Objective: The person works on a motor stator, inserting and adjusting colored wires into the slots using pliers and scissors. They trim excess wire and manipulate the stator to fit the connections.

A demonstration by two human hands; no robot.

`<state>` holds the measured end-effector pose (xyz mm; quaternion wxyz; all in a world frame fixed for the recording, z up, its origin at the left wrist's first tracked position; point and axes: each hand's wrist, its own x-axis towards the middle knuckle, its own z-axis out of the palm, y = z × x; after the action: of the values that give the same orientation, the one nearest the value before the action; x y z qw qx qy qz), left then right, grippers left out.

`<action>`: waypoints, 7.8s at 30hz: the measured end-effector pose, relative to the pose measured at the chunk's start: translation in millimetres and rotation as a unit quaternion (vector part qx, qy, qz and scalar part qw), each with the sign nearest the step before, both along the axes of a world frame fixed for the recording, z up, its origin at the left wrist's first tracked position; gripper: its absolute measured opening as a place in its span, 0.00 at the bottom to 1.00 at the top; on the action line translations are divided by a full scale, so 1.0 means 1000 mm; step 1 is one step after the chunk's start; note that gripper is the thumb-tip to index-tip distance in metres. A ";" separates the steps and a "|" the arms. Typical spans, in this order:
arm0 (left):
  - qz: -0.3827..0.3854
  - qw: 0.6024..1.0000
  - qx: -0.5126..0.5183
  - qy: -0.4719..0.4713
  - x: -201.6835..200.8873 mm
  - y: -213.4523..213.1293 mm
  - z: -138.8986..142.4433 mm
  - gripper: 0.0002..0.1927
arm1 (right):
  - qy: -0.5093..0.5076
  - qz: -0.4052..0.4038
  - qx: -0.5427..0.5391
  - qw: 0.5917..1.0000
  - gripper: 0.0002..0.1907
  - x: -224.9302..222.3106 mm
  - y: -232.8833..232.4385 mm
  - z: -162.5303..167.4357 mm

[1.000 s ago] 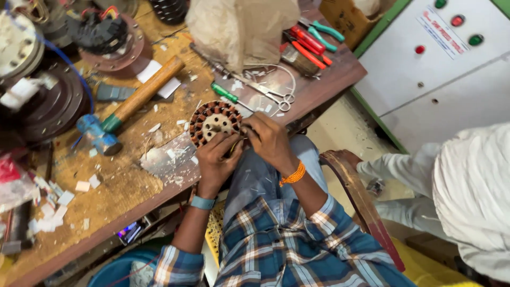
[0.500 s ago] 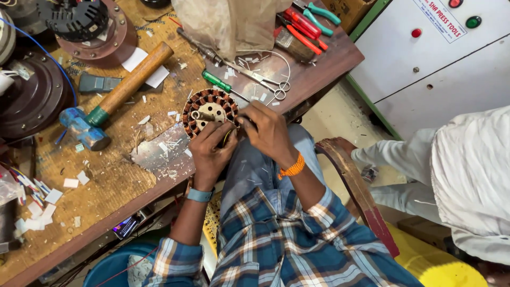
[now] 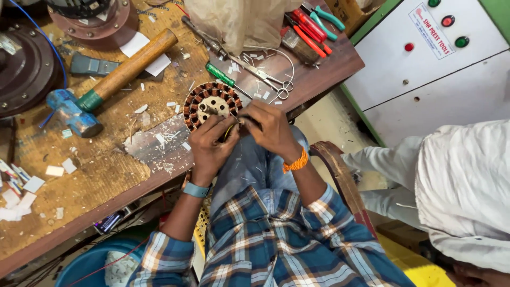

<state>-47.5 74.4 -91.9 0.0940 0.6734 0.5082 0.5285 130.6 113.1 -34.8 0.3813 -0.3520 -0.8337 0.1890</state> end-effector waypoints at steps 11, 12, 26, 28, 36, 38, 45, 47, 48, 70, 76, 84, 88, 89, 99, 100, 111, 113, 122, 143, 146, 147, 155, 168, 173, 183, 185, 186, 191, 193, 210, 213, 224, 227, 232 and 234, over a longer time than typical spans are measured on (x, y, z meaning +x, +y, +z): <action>0.031 0.998 0.032 0.039 -0.002 0.000 -0.011 0.10 | -0.003 -0.010 0.008 1.000 0.06 -0.006 0.008 -0.004; 0.029 0.998 0.030 0.040 -0.002 0.001 -0.009 0.11 | -0.004 -0.006 0.015 1.000 0.06 -0.005 0.004 -0.003; 0.067 0.998 0.021 -0.006 0.007 -0.007 0.003 0.10 | 0.158 -0.067 -0.148 0.974 0.07 -0.004 0.006 -0.035; 0.093 0.996 0.017 0.006 0.013 -0.001 -0.001 0.09 | 0.271 -0.079 -0.273 0.920 0.11 -0.001 -0.006 -0.046; 0.103 0.991 -0.042 -0.070 0.031 0.003 -0.002 0.07 | 0.231 -0.055 -0.138 0.961 0.22 -0.006 -0.022 -0.054; 0.108 0.992 -0.024 -0.065 0.032 0.006 0.000 0.07 | 0.228 -0.046 -0.122 0.965 0.26 -0.008 -0.021 -0.052; 0.105 0.994 -0.007 -0.039 0.038 0.012 -0.004 0.06 | 0.230 -0.036 -0.093 0.968 0.33 0.000 -0.012 -0.054; 0.106 0.994 -0.013 -0.030 0.040 0.012 -0.004 0.06 | 0.223 -0.041 -0.088 0.970 0.34 0.004 -0.011 -0.055; 0.104 0.994 -0.007 -0.034 0.041 0.013 -0.004 0.06 | 0.221 -0.041 -0.088 0.970 0.34 0.006 -0.010 -0.056; 0.110 0.993 -0.007 -0.032 0.053 0.016 0.001 0.05 | 0.203 -0.050 -0.061 0.976 0.34 0.018 -0.004 -0.061; 0.113 0.993 -0.008 -0.038 0.053 0.017 0.001 0.06 | 0.228 -0.038 -0.079 0.970 0.33 0.018 -0.005 -0.061; 0.123 0.991 -0.019 -0.052 0.051 0.014 0.001 0.06 | 0.236 -0.016 -0.067 0.969 0.32 0.017 -0.007 -0.058; 0.125 0.990 -0.029 -0.058 0.050 0.014 0.000 0.06 | 0.229 -0.023 -0.068 0.971 0.31 0.017 -0.009 -0.059; 0.126 0.990 -0.032 -0.059 0.050 0.014 0.000 0.06 | 0.230 -0.024 -0.074 0.970 0.31 0.017 -0.009 -0.059; 0.127 0.991 -0.005 -0.050 0.049 0.013 0.000 0.09 | 0.223 -0.020 -0.078 0.972 0.33 0.015 -0.012 -0.059; 0.128 0.991 -0.005 -0.048 0.049 0.013 0.000 0.10 | 0.221 -0.020 -0.079 0.972 0.34 0.015 -0.013 -0.059; 0.158 0.985 -0.058 -0.034 0.049 0.014 -0.002 0.12 | 0.216 -0.016 -0.069 0.974 0.34 0.014 -0.014 -0.055; 0.160 0.984 -0.070 -0.029 0.049 0.014 -0.002 0.12 | 0.207 -0.020 -0.075 0.975 0.34 0.013 -0.014 -0.051; 0.144 0.988 -0.026 0.051 0.046 0.011 -0.003 0.15 | 0.188 -0.004 -0.117 0.975 0.39 0.019 -0.008 -0.047; 0.148 0.988 -0.031 0.008 0.050 0.014 -0.006 0.11 | 0.195 -0.022 -0.115 0.974 0.36 0.021 -0.012 -0.044; 0.155 0.987 -0.042 0.004 0.052 0.015 -0.005 0.12 | 0.196 -0.020 -0.107 0.974 0.35 0.022 -0.012 -0.048; 0.153 0.987 -0.047 -0.002 0.052 0.015 -0.005 0.12 | 0.199 -0.019 -0.109 0.974 0.35 0.022 -0.012 -0.048; 0.158 0.986 0.003 0.059 0.051 0.015 -0.008 0.13 | 0.211 -0.018 -0.134 0.968 0.37 0.022 -0.010 -0.048; 0.143 0.989 -0.040 0.010 0.054 0.016 -0.004 0.12 | 0.215 -0.016 -0.139 0.967 0.37 0.025 -0.010 -0.044; 0.137 0.989 -0.046 0.011 0.054 0.016 -0.007 0.14 | 0.199 -0.015 -0.108 0.974 0.36 0.026 -0.010 -0.051; 0.141 0.989 -0.018 0.033 0.054 0.017 -0.008 0.13 | 0.291 0.024 -0.171 0.941 0.32 0.027 -0.007 -0.056; 0.138 0.990 -0.019 0.033 0.054 0.017 -0.006 0.12 | 0.337 0.045 -0.219 0.915 0.29 0.027 -0.006 -0.052; 0.136 0.990 -0.018 0.037 0.055 0.017 -0.005 0.12 | 0.356 0.053 -0.232 0.904 0.26 0.028 -0.005 -0.049; 0.127 0.991 -0.037 0.031 0.053 0.013 0.002 0.13 | 0.192 -0.089 -0.256 0.943 0.17 0.018 0.004 -0.038; 0.133 0.990 -0.023 0.042 0.051 0.012 0.003 0.13 | 0.157 -0.048 -0.157 0.974 0.15 0.015 0.009 -0.035; 0.104 0.991 -0.078 0.000 0.036 0.006 -0.006 0.12 | 0.165 -0.030 -0.098 0.981 0.13 0.029 0.008 -0.044; 0.092 0.988 -0.115 -0.034 0.035 0.005 -0.007 0.11 | 0.108 -0.034 0.015 0.993 0.16 0.032 0.013 -0.043; 0.085 0.992 -0.097 -0.016 0.034 0.006 -0.008 0.11 | 0.010 0.046 0.175 0.983 0.11 0.038 0.031 -0.030; 0.084 0.981 -0.167 -0.051 0.033 0.006 0.003 0.12 | 0.001 0.069 0.211 0.975 0.12 0.038 0.038 -0.023; 0.031 0.996 -0.076 -0.037 0.028 -0.002 0.021 0.11 | -0.018 0.069 0.217 0.974 0.11 0.038 0.034 -0.016; 0.028 0.998 -0.049 0.018 0.025 -0.004 0.026 0.13 | -0.002 0.056 0.153 0.987 0.09 0.035 0.023 -0.020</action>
<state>-22.3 70.9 -66.3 0.1030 0.6628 0.5536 0.4936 165.5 136.1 -54.7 0.4176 -0.2424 -0.8721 0.0798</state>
